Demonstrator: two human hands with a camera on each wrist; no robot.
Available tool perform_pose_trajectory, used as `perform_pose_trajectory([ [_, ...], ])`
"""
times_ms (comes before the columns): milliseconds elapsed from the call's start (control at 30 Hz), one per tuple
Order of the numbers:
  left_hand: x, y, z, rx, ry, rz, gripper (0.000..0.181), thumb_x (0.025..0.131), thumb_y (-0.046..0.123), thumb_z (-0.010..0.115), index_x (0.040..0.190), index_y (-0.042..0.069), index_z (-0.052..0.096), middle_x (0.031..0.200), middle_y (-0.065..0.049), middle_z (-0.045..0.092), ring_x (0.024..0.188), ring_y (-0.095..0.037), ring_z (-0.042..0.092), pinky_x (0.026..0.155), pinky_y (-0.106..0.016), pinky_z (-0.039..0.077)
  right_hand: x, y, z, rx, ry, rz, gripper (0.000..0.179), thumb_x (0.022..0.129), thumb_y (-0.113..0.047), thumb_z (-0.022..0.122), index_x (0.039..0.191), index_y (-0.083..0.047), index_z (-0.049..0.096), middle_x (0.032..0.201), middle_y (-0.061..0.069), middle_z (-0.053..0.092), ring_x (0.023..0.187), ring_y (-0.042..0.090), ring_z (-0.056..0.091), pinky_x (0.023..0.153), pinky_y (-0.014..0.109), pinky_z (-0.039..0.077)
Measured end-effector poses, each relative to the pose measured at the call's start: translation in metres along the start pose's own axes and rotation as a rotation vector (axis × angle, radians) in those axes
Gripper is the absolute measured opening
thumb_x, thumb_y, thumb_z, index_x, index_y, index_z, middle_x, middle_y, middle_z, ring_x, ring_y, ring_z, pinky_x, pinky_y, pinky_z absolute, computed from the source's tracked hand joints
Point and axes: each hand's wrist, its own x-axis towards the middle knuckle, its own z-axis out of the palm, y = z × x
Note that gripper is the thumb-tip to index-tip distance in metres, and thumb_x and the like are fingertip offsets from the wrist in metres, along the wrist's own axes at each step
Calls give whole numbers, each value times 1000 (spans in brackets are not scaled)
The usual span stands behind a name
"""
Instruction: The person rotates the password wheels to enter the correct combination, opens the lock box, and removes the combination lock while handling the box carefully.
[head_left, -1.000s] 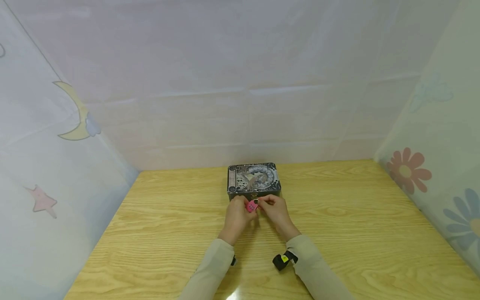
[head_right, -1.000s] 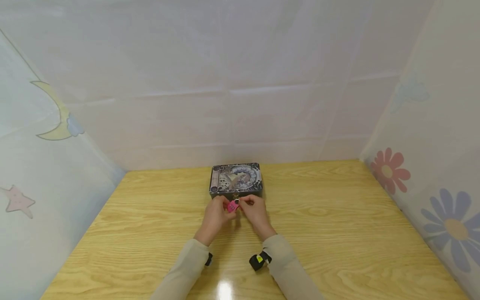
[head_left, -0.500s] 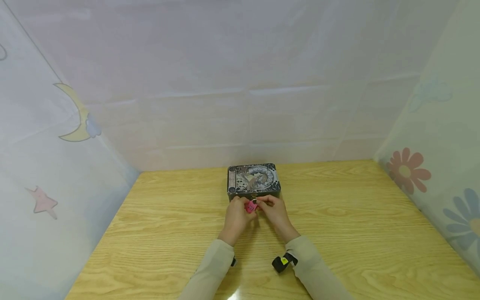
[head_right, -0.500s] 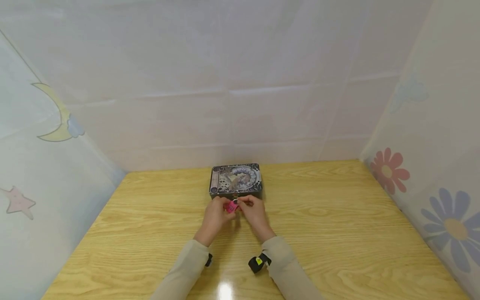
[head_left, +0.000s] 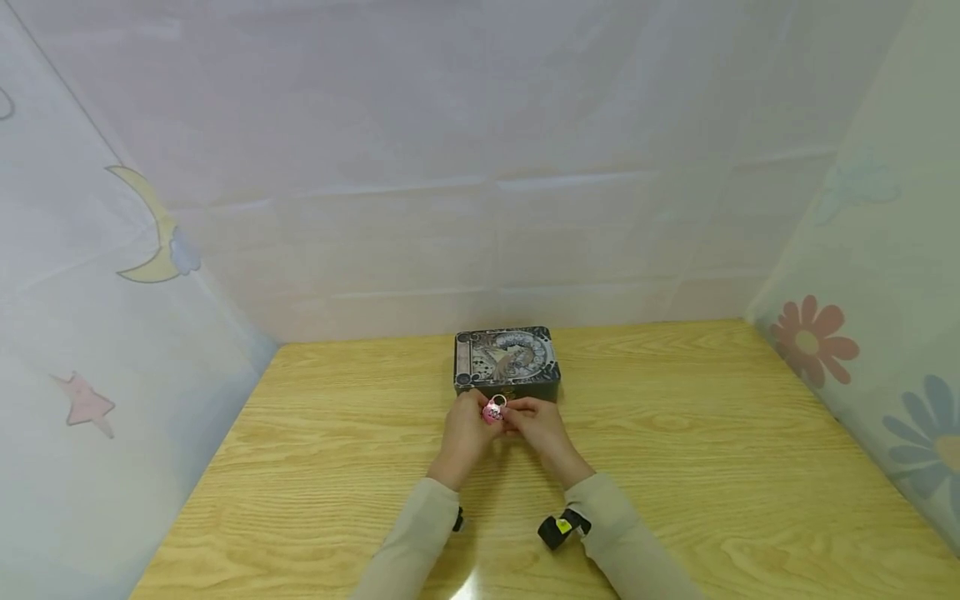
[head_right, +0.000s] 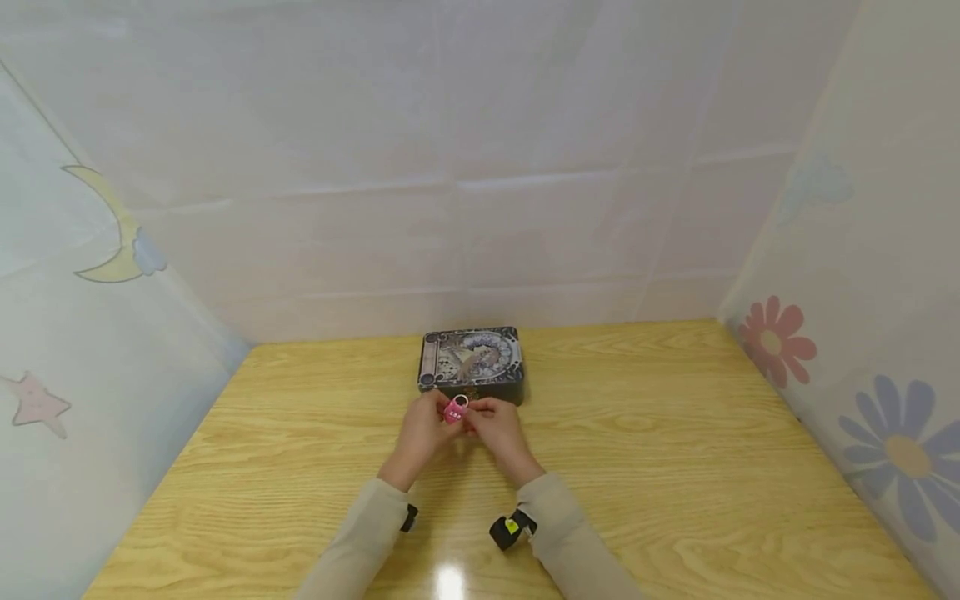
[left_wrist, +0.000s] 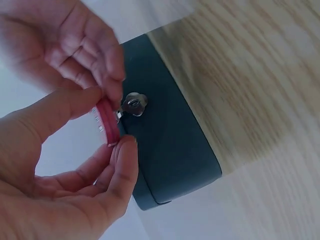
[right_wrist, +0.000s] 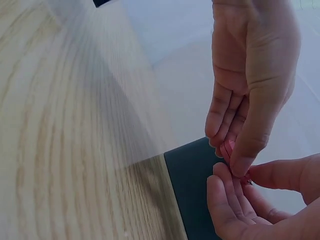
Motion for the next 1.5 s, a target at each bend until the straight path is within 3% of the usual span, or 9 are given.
perform_pose_trajectory([
  [133, 1, -3, -8, -128, -79, -27, 28, 80, 2, 73, 104, -7, 60, 91, -14, 60, 79, -21, 57, 69, -32, 52, -1, -1, 2, 17, -8, -3, 17, 90, 4, 61, 102, 16, 63, 82, 19, 69, 69, 22, 68, 70, 42, 58],
  [267, 2, -7, -15, -197, -100, -29, 23, 85, -2, 64, 107, -8, 62, 92, -15, 62, 83, -25, 60, 74, -35, 53, -3, -1, 3, 53, -36, -8, 19, 91, 4, 60, 105, 17, 62, 85, 21, 70, 70, 25, 69, 72, 45, 58],
  [467, 1, -13, -21, -234, -81, -67, 18, 85, -8, 58, 102, -9, 64, 86, -15, 63, 81, -24, 61, 72, -34, 54, -5, 0, 8, 95, -74, -9, 21, 92, 4, 58, 107, 18, 61, 90, 24, 68, 73, 29, 69, 74, 48, 57],
  [700, -1, -24, -27, -294, -110, -131, 21, 84, -10, 56, 103, -11, 64, 85, -17, 64, 78, -23, 62, 63, -29, 53, -5, 5, 18, 130, -51, -1, 19, 89, 5, 62, 103, 18, 62, 85, 23, 69, 65, 20, 68, 67, 43, 58],
  [1033, -2, -35, -42, -349, -114, -214, 23, 85, -11, 54, 107, -14, 61, 86, -19, 63, 73, -21, 61, 67, -38, 57, -10, 3, 38, 75, -81, -1, 20, 93, 5, 55, 107, 19, 61, 93, 25, 67, 73, 21, 70, 74, 40, 58],
  [1167, -3, -38, -47, -321, -95, -235, 23, 84, -11, 53, 105, -14, 62, 84, -18, 62, 71, -18, 58, 63, -32, 55, -11, 3, 46, 82, -119, 15, 24, 92, 9, 48, 109, 22, 59, 93, 28, 66, 75, 22, 69, 75, 39, 58],
  [1267, -3, -41, -49, -245, -64, -225, 23, 81, -10, 53, 101, -13, 64, 82, -17, 64, 69, -18, 58, 58, -25, 50, -10, 4, 51, 72, -145, 45, 26, 91, 9, 48, 111, 20, 59, 97, 27, 67, 77, 18, 68, 75, 35, 58],
  [1400, -3, -46, -51, -151, -29, -222, 21, 79, -9, 54, 96, -11, 65, 80, -15, 64, 69, -17, 56, 57, -24, 47, -11, 4, 55, 41, -203, 67, 29, 90, 6, 50, 115, 19, 59, 105, 24, 65, 78, 13, 62, 76, 30, 56],
  [1500, -2, -49, -52, -130, -36, -239, 18, 80, -8, 54, 94, -11, 65, 79, -15, 63, 67, -17, 55, 56, -25, 47, -10, 5, 57, 28, -250, 63, 32, 87, 6, 51, 116, 19, 58, 109, 24, 63, 79, 13, 57, 76, 29, 53],
])
